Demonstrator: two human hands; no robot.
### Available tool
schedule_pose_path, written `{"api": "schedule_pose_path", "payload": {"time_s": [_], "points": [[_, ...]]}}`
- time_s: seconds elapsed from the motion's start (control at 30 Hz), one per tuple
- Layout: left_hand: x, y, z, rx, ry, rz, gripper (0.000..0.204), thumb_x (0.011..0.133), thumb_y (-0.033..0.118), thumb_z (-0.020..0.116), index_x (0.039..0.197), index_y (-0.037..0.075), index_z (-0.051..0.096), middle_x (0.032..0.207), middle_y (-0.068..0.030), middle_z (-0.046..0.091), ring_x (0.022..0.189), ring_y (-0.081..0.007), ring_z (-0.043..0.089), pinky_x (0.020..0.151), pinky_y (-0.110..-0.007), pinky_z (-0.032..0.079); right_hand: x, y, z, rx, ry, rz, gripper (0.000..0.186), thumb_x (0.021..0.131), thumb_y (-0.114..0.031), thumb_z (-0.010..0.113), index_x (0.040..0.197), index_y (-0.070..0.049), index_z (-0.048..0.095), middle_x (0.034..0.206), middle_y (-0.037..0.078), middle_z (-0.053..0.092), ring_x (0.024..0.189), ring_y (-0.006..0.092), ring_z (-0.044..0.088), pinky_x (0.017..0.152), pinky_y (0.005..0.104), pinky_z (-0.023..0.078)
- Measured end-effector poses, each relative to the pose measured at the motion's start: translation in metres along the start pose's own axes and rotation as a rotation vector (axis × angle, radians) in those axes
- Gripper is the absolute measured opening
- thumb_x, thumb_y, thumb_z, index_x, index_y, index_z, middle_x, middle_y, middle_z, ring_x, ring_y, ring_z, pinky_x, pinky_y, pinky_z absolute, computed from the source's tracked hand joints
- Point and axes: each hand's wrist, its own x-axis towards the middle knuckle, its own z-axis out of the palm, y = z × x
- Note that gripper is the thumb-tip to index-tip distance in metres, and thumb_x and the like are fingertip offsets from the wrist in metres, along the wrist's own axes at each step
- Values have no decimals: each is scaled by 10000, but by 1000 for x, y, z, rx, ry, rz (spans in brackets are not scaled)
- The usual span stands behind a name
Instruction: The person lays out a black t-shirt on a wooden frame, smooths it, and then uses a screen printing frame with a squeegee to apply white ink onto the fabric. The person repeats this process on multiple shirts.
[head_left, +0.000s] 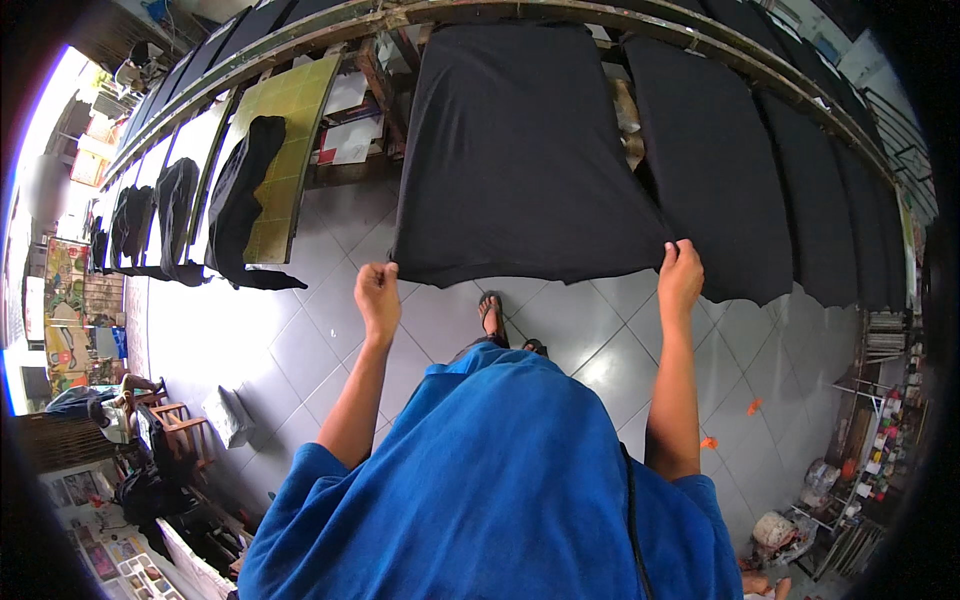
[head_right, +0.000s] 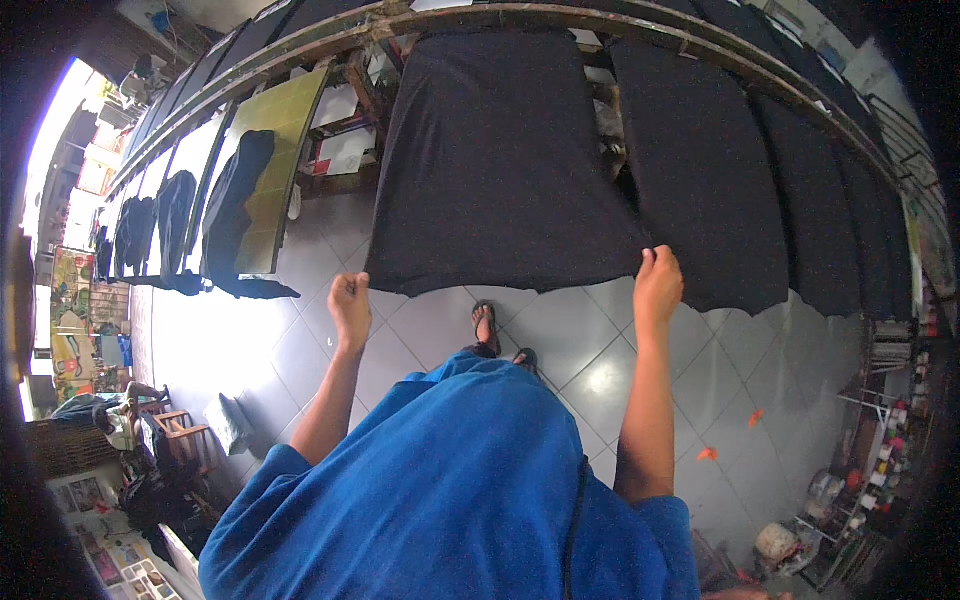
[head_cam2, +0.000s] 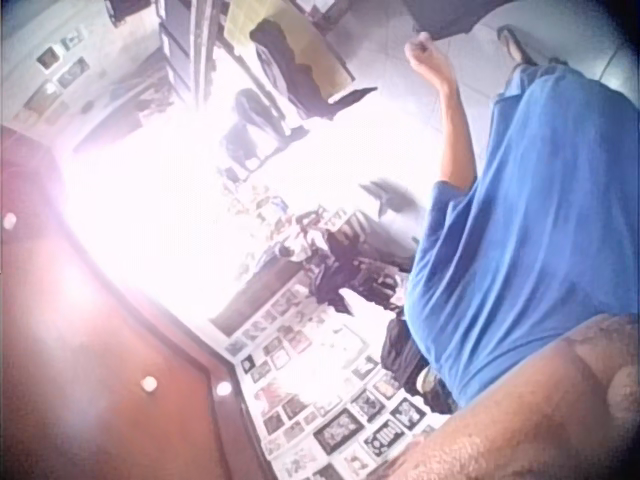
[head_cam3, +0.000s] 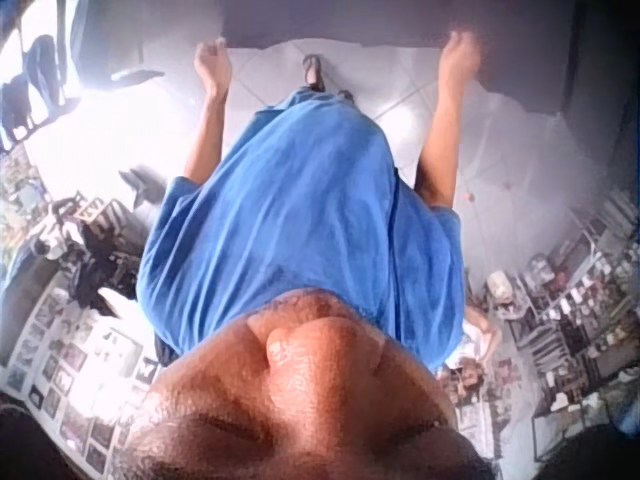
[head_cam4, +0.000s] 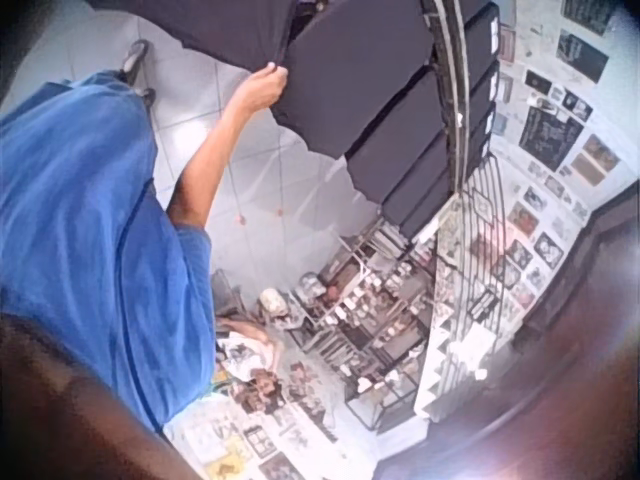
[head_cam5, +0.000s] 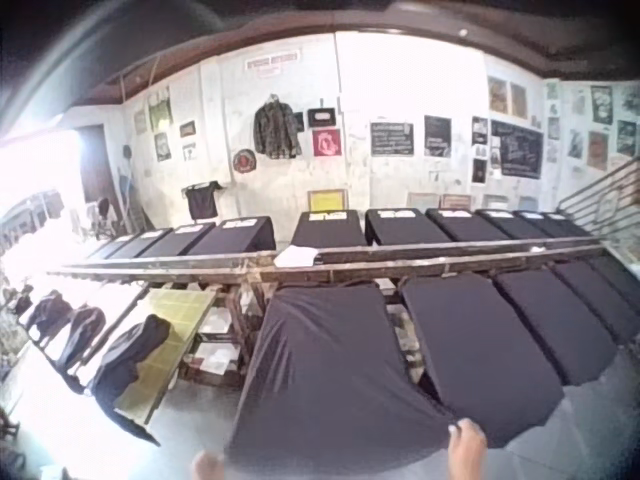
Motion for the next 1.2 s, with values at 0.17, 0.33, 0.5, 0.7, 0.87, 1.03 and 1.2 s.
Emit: {"api": "schedule_pose_path", "payload": {"time_s": [0.17,0.33,0.5,0.7,0.87,1.03,1.2], "points": [[-23,-7,23,63,-33,4,210,860,148,669,753,-2,568,685,-64,552,633,-149,513,606,-315,428,-8,11,2,-126,-64,-25,201,917,-244,588,996,-59,580,921,135,639,843,342,639,692,448,518],[-15,-45,31,-565,40,-464,233,942,258,606,995,50,515,801,-26,571,766,-127,538,639,-287,443,-41,-8,3,167,-113,19,273,896,-249,627,1106,-78,593,929,102,642,829,271,645,692,389,511],[5,-35,20,-1207,-276,-732,195,944,276,610,899,110,518,780,-5,562,755,-129,550,650,-281,459,-56,-37,35,1171,-321,929,326,909,-296,639,1107,-40,597,904,38,617,778,195,590,704,343,500],[29,-66,30,-1020,-71,-624,175,923,221,644,838,132,519,700,16,526,651,-107,517,631,-271,443,-54,23,104,1444,-186,965,194,887,-199,679,1022,-81,605,895,12,580,791,132,536,682,298,490],[21,-39,13,-881,31,-517,185,898,174,680,828,116,519,659,27,496,584,-88,490,571,-243,422,-76,30,77,1439,14,1051,100,886,-126,669,914,-87,581,821,-1,569,699,107,514,649,250,468],[30,-60,13,-866,-58,-599,198,888,161,695,818,89,524,665,12,504,569,-94,484,554,-242,420,-67,32,79,1363,-47,1012,102,891,-96,648,887,-87,546,819,11,541,705,103,493,649,245,450],[26,-63,2,-718,-116,-532,211,904,193,675,815,73,526,665,10,497,551,-92,459,546,-236,404,-71,33,73,1307,-19,1001,99,888,-99,644,934,-85,557,882,13,545,733,113,491,683,259,446]]}}
